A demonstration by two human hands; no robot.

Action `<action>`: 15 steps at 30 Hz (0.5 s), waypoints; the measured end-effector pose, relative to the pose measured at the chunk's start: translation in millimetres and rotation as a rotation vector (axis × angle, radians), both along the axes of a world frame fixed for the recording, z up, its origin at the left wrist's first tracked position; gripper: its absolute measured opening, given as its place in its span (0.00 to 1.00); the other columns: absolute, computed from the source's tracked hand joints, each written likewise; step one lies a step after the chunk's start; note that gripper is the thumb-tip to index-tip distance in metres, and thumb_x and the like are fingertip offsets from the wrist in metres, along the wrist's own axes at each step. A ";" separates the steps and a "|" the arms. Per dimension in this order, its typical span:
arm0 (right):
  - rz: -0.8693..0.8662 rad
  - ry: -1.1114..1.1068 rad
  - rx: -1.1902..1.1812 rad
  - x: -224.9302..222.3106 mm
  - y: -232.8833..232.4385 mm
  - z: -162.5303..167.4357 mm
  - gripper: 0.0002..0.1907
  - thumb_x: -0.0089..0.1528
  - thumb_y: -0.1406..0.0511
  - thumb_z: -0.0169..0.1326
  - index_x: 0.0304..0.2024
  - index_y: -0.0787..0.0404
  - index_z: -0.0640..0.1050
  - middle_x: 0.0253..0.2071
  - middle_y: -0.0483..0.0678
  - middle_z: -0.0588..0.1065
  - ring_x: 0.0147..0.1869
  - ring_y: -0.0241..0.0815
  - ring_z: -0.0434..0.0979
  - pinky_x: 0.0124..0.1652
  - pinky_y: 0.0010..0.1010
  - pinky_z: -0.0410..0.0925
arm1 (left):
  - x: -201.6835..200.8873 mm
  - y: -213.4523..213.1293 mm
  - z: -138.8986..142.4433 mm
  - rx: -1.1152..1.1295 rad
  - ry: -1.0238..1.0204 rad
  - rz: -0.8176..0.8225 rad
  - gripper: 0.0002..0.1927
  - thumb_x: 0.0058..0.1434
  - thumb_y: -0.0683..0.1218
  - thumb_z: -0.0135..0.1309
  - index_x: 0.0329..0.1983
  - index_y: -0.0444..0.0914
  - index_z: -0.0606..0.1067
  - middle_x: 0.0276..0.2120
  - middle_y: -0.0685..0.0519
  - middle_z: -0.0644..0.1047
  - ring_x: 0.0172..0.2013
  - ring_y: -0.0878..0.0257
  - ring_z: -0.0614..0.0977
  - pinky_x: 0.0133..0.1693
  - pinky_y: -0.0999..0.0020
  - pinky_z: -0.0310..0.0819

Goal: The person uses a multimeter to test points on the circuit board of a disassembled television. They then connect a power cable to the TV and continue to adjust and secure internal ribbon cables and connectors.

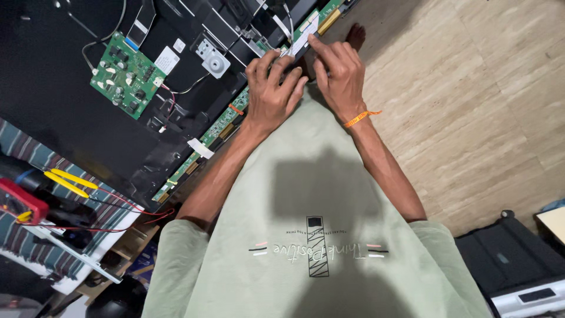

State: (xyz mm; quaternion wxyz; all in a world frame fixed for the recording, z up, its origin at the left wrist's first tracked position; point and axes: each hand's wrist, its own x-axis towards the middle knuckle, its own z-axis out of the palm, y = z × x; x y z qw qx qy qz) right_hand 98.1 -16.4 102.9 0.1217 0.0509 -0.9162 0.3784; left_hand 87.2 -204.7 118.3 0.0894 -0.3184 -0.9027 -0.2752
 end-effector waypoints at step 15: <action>0.289 0.080 -0.076 -32.0 25.5 -8.3 0.17 0.66 0.75 0.61 0.58 0.62 0.78 0.44 0.51 0.76 0.45 0.50 0.76 0.45 0.38 0.71 | 29.1 33.3 -25.0 0.381 -0.394 0.398 0.10 0.68 0.44 0.62 0.50 0.36 0.77 0.35 0.49 0.77 0.27 0.59 0.77 0.31 0.65 0.71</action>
